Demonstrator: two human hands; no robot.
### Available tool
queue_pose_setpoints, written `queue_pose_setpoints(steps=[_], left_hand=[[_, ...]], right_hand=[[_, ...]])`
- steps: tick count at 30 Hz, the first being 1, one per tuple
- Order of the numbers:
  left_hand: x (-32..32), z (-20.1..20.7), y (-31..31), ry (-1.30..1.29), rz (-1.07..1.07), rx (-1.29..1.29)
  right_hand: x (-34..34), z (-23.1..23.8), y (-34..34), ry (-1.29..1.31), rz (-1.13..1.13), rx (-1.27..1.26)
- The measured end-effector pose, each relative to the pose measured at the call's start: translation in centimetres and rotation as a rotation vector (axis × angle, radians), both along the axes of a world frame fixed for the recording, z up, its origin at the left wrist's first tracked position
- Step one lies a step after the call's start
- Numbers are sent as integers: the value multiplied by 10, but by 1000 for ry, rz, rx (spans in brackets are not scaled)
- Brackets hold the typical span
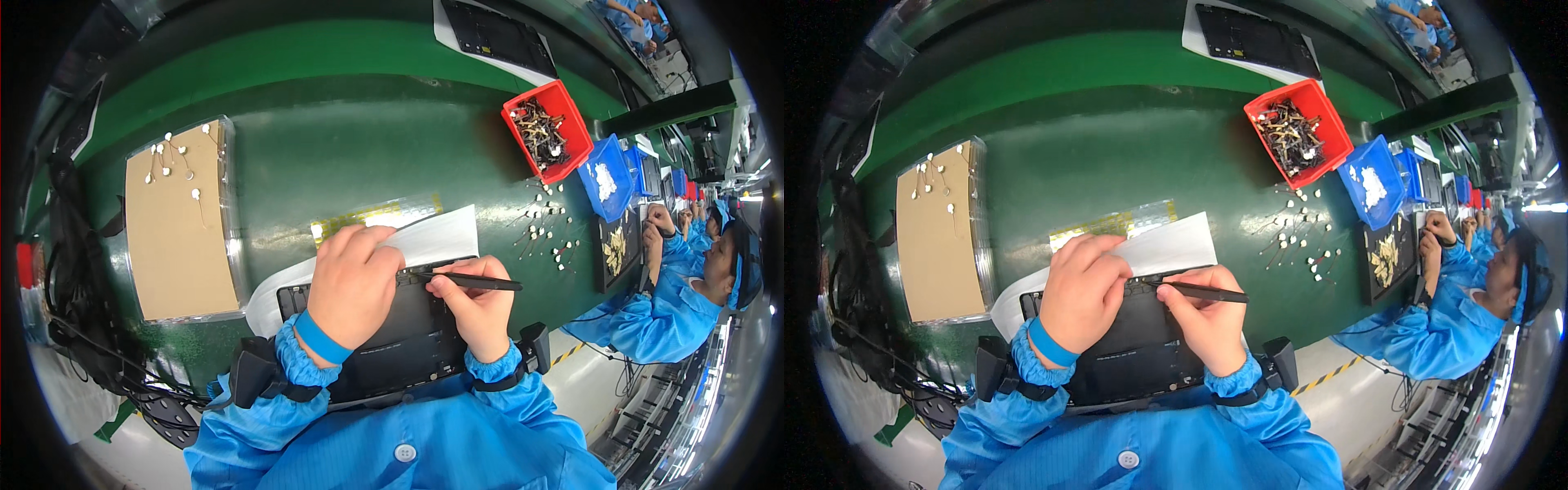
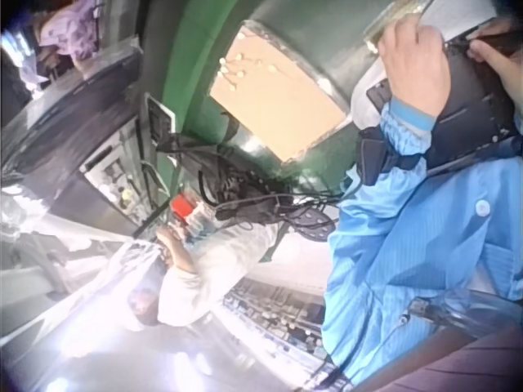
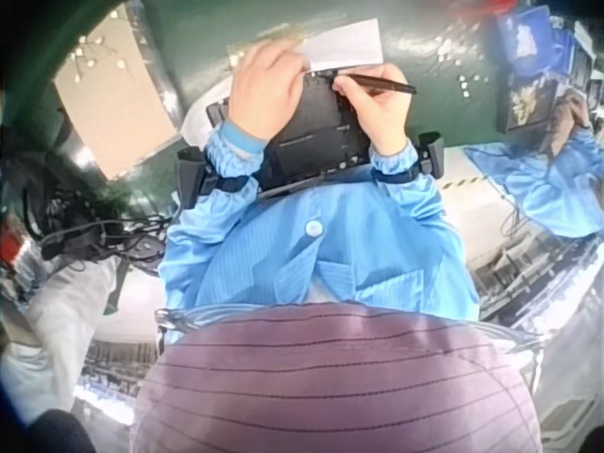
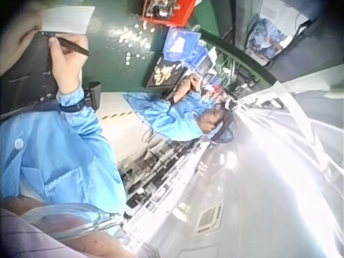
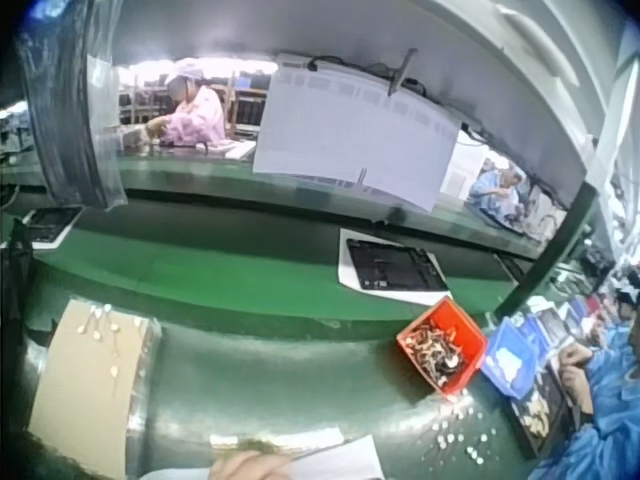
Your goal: The person assembles an electronic chassis by hand, attaching components to a tablet case using screws from component bins, a manual screwdriver, and adhesive tape.
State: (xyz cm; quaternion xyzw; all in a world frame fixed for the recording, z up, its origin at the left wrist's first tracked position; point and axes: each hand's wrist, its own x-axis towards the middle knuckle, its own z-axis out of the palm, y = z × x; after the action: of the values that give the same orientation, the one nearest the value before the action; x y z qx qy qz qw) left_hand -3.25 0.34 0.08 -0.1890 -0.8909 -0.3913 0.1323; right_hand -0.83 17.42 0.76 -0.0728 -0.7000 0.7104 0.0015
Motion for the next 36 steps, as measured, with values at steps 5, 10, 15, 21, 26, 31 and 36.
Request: queue_pose_setpoints(steps=[5, 10, 15, 21, 26, 31, 36], left_hand=[[-1, 0, -2, -18, -10, 50], [-2, -4, -1, -8, -22, 34], [-2, -5, -2, -15, -7, 45], [-1, -2, -2, -43, -35, 28], [1, -3, -2, -40, -74, 3], [3, -2, -1, -28, -55, -49], [2, -2, -3, -24, -57, -49]], right_hand=[[0, 1, -2, 6, -1, 4], [0, 2, -3, -13, -11, 68], [-1, 4, -4, -28, -2, 48], [-3, 6, -4, -46, -8, 24], [-3, 4, -5, -40, -33, 63], [-3, 0, -5, -10, -28, 73], [-1, 2, -7, 12, -30, 82]])
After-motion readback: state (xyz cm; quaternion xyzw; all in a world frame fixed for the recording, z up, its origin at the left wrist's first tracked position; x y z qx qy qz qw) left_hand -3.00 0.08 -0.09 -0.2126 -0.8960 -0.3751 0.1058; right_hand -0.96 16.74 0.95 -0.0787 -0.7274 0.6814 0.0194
